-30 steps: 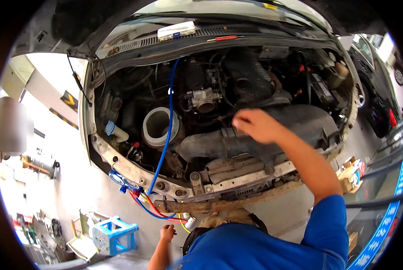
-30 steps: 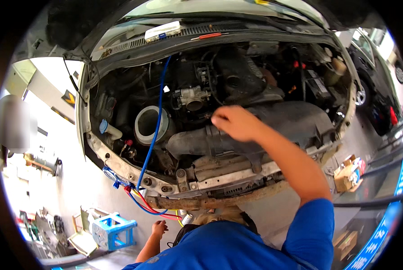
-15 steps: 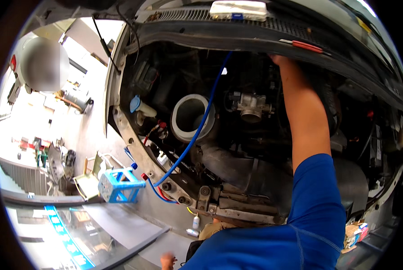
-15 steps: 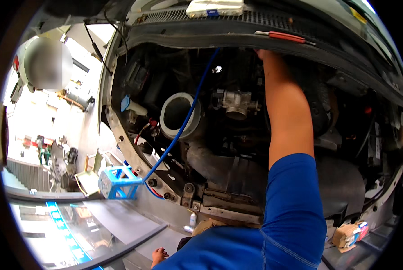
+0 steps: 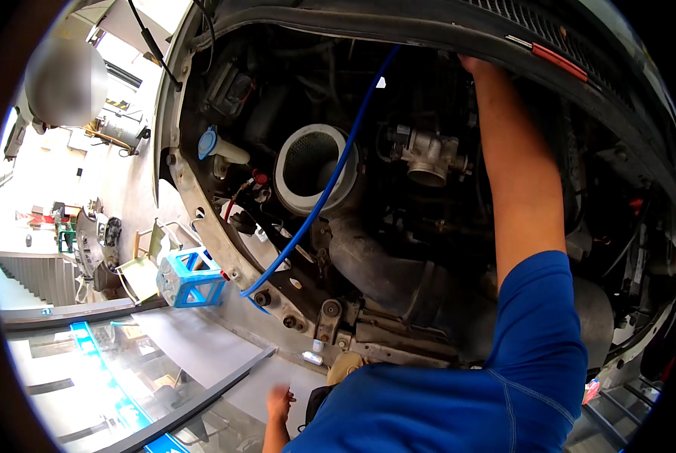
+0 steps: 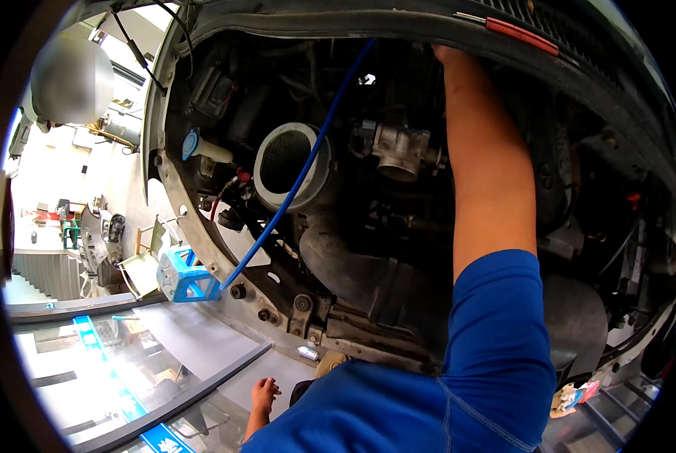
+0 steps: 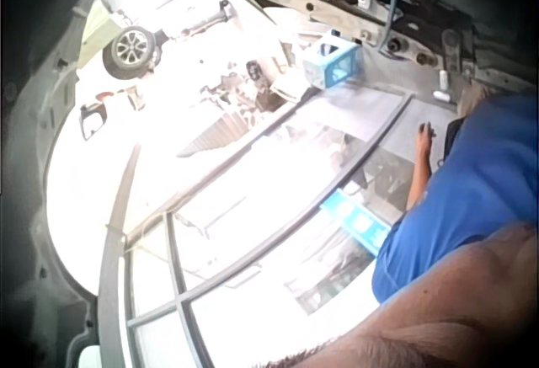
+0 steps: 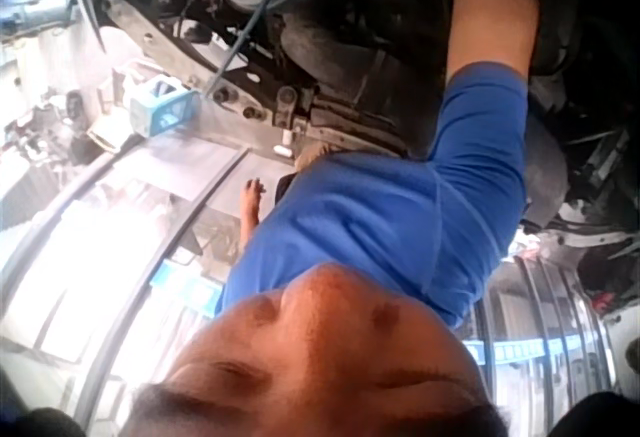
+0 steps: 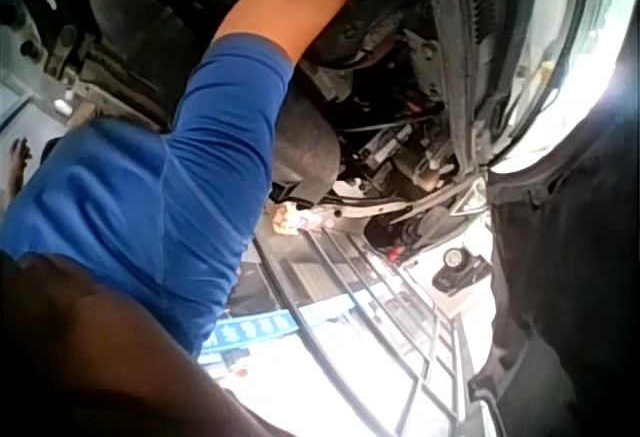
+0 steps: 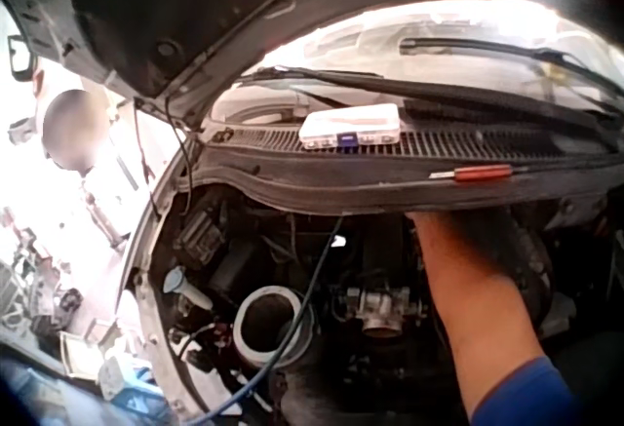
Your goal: The person connects manifold gauges to the vehicle's AC system ports within the engine bay and manipulates the hoses and valves to check the system pressure.
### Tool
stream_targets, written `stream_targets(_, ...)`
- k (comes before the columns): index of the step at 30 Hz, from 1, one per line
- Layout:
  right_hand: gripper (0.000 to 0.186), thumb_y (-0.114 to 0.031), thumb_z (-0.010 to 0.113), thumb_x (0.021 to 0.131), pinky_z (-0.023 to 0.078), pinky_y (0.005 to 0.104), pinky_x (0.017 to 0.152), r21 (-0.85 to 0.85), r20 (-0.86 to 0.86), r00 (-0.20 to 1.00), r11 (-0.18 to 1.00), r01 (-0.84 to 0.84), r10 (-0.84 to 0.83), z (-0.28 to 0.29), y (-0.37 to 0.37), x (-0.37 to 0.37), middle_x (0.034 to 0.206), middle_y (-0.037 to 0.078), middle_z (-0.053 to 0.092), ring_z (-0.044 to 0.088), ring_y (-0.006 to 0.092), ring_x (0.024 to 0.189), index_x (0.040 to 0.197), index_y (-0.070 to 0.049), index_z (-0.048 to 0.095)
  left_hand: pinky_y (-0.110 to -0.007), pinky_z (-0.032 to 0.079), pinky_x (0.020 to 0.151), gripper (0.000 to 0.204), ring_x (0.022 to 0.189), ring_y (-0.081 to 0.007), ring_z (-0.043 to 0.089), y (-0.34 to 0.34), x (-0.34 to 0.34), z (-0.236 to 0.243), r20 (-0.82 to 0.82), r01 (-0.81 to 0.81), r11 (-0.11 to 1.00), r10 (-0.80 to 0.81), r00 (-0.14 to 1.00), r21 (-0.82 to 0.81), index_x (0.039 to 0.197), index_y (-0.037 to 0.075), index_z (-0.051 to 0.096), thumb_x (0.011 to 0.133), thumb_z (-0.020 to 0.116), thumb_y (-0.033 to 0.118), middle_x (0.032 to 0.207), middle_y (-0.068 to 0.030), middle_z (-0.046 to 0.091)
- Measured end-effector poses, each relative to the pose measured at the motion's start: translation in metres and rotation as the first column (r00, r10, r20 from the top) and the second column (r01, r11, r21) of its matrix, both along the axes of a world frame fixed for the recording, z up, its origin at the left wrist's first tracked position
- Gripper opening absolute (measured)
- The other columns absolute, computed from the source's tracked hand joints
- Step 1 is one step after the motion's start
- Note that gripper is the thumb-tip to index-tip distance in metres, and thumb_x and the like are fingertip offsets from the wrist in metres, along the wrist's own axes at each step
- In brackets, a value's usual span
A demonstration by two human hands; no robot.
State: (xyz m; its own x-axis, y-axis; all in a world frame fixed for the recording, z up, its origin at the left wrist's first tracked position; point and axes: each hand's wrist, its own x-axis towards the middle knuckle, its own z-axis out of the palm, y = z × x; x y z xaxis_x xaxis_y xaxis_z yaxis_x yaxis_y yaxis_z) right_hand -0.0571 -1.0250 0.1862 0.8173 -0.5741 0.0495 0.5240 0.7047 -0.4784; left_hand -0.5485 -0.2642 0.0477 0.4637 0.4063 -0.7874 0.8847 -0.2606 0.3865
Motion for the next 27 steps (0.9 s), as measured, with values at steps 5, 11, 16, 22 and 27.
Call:
stream_targets(5, 0.034, -0.03, 0.046, 0.092, 0.048, 0.0353, 0.082, 0.005, 0.002, 1.0, 1.0, 0.016, -0.016, 0.002, 0.0, 0.004, 0.111, 0.011, 0.058, 0.057, 0.0232, 0.099, 0.116, -0.006, 0.051, -0.027, 0.038, 0.046, 0.023, 0.055, -0.0174, 0.058, -0.002, 0.003, 0.007, -0.005, 0.005, 1.0, -0.005, 1.0, 0.025, 0.091, 0.007, 0.056, 0.086, 0.057, 0.03, 0.067, -0.0048, 0.057)
stream_targets(11, 0.033, -0.029, 0.047, 0.092, 0.048, 0.035, 0.081, 0.001, -0.012, 1.0, 1.0, 0.016, -0.016, 0.0, 0.003, 0.007, 0.11, 0.01, 0.058, 0.057, 0.0227, 0.098, 0.115, -0.007, 0.051, -0.026, 0.037, 0.043, 0.019, 0.055, -0.0163, 0.058, -0.007, -0.011, 0.014, -0.061, 0.001, 0.998, 0.002, 0.998, 0.058, 0.09, 0.006, 0.056, 0.087, 0.057, 0.024, 0.068, -0.005, 0.057)
stream_targets(16, 0.032, -0.029, 0.047, 0.092, 0.048, 0.0348, 0.08, -0.004, -0.013, 1.0, 1.0, 0.021, -0.021, 0.002, 0.003, 0.008, 0.109, 0.01, 0.058, 0.056, 0.0224, 0.097, 0.115, -0.007, 0.051, -0.026, 0.038, 0.045, 0.02, 0.055, -0.0155, 0.059, -0.009, -0.021, 0.01, -0.038, -0.009, 0.999, 0.011, 0.999, 0.046, 0.093, 0.003, 0.057, 0.088, 0.057, 0.022, 0.068, -0.0056, 0.058)
stream_targets(22, 0.031, -0.029, 0.047, 0.092, 0.047, 0.0345, 0.079, -0.006, -0.005, 1.0, 1.0, 0.025, -0.025, 0.006, 0.005, 0.007, 0.108, 0.009, 0.058, 0.056, 0.022, 0.095, 0.114, -0.008, 0.051, -0.026, 0.039, 0.048, 0.023, 0.056, -0.0155, 0.059, -0.016, -0.023, 0.016, -0.011, 0.001, 0.999, 0.0, 1.0, 0.042, 0.094, 0.0, 0.057, 0.088, 0.056, 0.022, 0.07, -0.0062, 0.059)
stream_targets(27, 0.03, -0.029, 0.047, 0.092, 0.047, 0.0343, 0.078, -0.017, -0.018, 1.0, 1.0, 0.02, -0.021, 0.008, 0.008, 0.008, 0.107, 0.009, 0.058, 0.056, 0.0217, 0.094, 0.113, -0.008, 0.051, -0.026, 0.039, 0.048, 0.023, 0.056, -0.0155, 0.059, -0.015, -0.033, 0.012, -0.016, -0.03, 0.999, 0.031, 0.999, 0.038, 0.094, 0.0, 0.058, 0.088, 0.057, 0.022, 0.07, -0.0063, 0.059)
